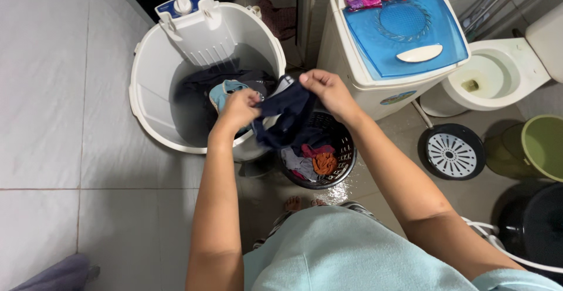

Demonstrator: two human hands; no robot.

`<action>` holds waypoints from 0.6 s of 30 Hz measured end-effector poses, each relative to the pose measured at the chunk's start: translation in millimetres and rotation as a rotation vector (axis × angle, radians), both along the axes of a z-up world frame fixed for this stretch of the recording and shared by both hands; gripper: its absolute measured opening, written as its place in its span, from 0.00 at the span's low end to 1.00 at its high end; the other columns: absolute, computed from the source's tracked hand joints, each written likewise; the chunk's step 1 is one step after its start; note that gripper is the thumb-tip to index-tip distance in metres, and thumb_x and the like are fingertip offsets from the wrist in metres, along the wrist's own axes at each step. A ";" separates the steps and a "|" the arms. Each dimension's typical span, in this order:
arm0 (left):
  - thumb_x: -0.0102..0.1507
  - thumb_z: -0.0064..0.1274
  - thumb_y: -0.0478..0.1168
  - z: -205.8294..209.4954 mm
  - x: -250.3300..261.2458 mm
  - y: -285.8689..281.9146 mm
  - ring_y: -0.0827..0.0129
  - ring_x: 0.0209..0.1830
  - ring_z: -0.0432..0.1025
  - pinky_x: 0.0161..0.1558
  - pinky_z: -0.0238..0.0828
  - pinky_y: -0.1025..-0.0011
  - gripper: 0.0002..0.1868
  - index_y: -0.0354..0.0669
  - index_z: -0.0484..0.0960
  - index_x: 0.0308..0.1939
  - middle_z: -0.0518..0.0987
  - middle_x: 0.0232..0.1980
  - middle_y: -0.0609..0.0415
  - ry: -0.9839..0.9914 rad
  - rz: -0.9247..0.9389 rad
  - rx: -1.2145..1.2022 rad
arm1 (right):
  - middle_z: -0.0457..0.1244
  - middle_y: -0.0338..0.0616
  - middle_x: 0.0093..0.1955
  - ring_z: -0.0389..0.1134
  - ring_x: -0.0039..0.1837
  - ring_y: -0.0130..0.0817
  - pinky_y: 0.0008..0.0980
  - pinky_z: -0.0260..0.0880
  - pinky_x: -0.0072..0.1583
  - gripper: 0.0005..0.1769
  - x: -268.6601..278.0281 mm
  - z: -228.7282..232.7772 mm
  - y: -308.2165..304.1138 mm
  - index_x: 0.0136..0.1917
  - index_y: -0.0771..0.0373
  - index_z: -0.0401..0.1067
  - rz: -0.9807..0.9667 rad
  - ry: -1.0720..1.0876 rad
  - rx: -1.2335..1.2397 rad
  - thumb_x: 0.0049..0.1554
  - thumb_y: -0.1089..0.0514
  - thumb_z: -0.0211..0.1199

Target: The person transfers various garments from a black laundry basket into a white bucket filled with water. They handle items one at a time, including a red patterned cloth, a light blue shirt, a white sock, a yellow cloth, a blue hoodie, a dark blue jacket, and a grey shirt, placing each into the bucket.

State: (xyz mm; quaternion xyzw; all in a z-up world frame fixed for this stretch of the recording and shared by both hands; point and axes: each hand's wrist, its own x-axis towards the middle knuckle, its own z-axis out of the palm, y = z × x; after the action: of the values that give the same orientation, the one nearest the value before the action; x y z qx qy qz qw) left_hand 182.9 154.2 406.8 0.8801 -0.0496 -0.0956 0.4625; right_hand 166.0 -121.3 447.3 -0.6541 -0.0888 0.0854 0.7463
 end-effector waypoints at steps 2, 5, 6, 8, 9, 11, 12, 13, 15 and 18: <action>0.57 0.64 0.29 -18.4 3.9 15.6 0.73 0.36 0.78 0.42 0.76 0.73 0.12 0.37 0.85 0.45 0.83 0.38 0.57 -0.062 0.149 0.023 | 0.67 0.32 0.42 0.65 0.44 0.19 0.21 0.66 0.49 0.12 1.8 3.4 1.1 0.49 0.64 0.75 -0.053 0.096 0.149 0.66 0.52 0.62; 0.60 0.64 0.35 -33.4 14.1 31.2 0.75 0.35 0.74 0.38 0.70 0.74 0.11 0.39 0.86 0.46 0.84 0.40 0.58 0.247 0.176 -0.463 | 0.66 0.32 0.39 0.65 0.41 0.21 0.23 0.66 0.47 0.12 11.7 2.9 1.2 0.45 0.62 0.74 -0.154 0.178 0.222 0.65 0.52 0.60; 0.65 0.62 0.37 -34.0 13.9 35.2 0.75 0.36 0.74 0.39 0.70 0.73 0.07 0.38 0.84 0.44 0.83 0.41 0.58 0.287 0.095 -0.645 | 0.66 0.31 0.38 0.65 0.41 0.21 0.24 0.66 0.47 0.12 18.7 1.5 0.5 0.44 0.61 0.73 -0.192 0.195 0.222 0.65 0.52 0.59; 0.75 0.60 0.41 -27.8 12.2 39.1 0.75 0.38 0.73 0.41 0.71 0.73 0.12 0.35 0.81 0.41 0.81 0.42 0.59 0.363 -0.074 -1.006 | 0.64 0.33 0.42 0.62 0.46 0.22 0.25 0.64 0.51 0.15 31.8 -3.4 -4.8 0.49 0.65 0.74 -0.257 0.085 0.008 0.69 0.50 0.60; 0.72 0.58 0.42 -21.6 10.6 38.4 0.75 0.40 0.75 0.43 0.72 0.74 0.10 0.37 0.82 0.43 0.82 0.43 0.59 0.372 -0.045 -1.074 | 0.62 0.34 0.45 0.60 0.48 0.22 0.25 0.62 0.53 0.17 37.5 -7.4 -5.4 0.52 0.67 0.75 -0.289 0.030 -0.098 0.71 0.49 0.60; 0.67 0.55 0.43 -5.4 8.1 29.6 0.74 0.42 0.78 0.47 0.75 0.75 0.11 0.41 0.84 0.47 0.85 0.45 0.59 0.391 0.008 -1.212 | 0.65 0.37 0.52 0.64 0.54 0.24 0.25 0.64 0.57 0.18 48.2 -16.7 0.8 0.60 0.63 0.71 -0.251 -0.086 -0.163 0.67 0.47 0.59; 0.67 0.56 0.43 4.0 7.9 24.6 0.74 0.46 0.78 0.51 0.74 0.75 0.11 0.41 0.84 0.48 0.84 0.46 0.59 0.351 -0.034 -1.248 | 0.67 0.38 0.56 0.65 0.57 0.25 0.25 0.65 0.60 0.21 51.9 -20.4 5.0 0.64 0.62 0.69 -0.232 -0.144 -0.195 0.65 0.47 0.59; 0.68 0.56 0.43 13.9 9.8 19.3 0.74 0.49 0.78 0.54 0.74 0.76 0.10 0.41 0.83 0.48 0.84 0.48 0.59 0.311 -0.076 -1.285 | 0.67 0.39 0.59 0.65 0.61 0.26 0.26 0.64 0.63 0.22 52.0 -24.1 9.7 0.66 0.61 0.69 -0.199 -0.113 -0.216 0.66 0.45 0.58; 0.69 0.57 0.42 33.0 14.6 13.0 0.74 0.53 0.77 0.59 0.73 0.76 0.10 0.41 0.83 0.50 0.83 0.50 0.59 0.255 -0.090 -1.284 | 0.66 0.41 0.66 0.64 0.69 0.27 0.27 0.61 0.68 0.25 43.7 -29.6 20.9 0.69 0.60 0.70 -0.131 -0.050 -0.257 0.68 0.42 0.54; 0.69 0.57 0.39 63.5 23.5 17.1 0.74 0.54 0.77 0.60 0.72 0.76 0.11 0.40 0.83 0.54 0.83 0.51 0.58 0.194 -0.041 -1.180 | 0.68 0.46 0.64 0.67 0.66 0.29 0.29 0.64 0.67 0.26 30.9 -25.5 40.3 0.70 0.61 0.70 -0.026 0.068 -0.314 0.67 0.43 0.58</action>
State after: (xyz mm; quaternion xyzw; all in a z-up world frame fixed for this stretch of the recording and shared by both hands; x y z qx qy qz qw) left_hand 206.4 171.3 470.3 0.4608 -0.0687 -0.1408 0.8736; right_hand 196.9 -81.0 421.8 -0.7604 -0.0404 0.1106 0.6386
